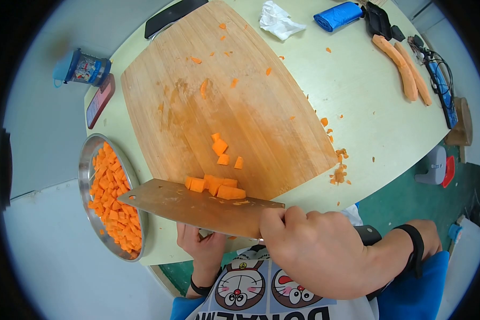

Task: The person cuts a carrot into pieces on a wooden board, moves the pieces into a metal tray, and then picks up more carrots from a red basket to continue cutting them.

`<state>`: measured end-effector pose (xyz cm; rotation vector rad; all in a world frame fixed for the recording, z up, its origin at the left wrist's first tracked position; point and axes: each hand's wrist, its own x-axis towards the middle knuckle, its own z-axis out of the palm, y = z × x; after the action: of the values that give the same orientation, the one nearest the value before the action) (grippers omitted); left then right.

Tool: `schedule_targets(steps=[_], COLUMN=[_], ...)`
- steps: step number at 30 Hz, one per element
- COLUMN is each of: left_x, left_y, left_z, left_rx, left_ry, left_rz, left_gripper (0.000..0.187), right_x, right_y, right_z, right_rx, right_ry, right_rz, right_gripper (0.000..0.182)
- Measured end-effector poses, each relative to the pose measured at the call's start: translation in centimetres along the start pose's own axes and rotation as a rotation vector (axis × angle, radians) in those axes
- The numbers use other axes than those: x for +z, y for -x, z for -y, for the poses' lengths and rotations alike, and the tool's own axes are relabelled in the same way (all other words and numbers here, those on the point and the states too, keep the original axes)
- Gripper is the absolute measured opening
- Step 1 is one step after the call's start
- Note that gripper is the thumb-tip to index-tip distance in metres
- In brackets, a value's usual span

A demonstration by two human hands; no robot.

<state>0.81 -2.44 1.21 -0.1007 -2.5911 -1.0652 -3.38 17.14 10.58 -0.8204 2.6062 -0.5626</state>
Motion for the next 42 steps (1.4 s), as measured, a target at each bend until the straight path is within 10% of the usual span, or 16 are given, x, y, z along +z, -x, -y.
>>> schedule_targets(steps=[42], left_x=[-0.1], left_y=[-0.8], left_z=[0.9], left_rx=[0.059], left_ry=[0.109], left_rz=[0.059], left_gripper=[0.03], right_x=[0.0], right_y=[-3.3], right_z=[0.7], right_rx=[0.162], right_ry=[0.086], right_rz=[0.2], right_gripper=[0.022])
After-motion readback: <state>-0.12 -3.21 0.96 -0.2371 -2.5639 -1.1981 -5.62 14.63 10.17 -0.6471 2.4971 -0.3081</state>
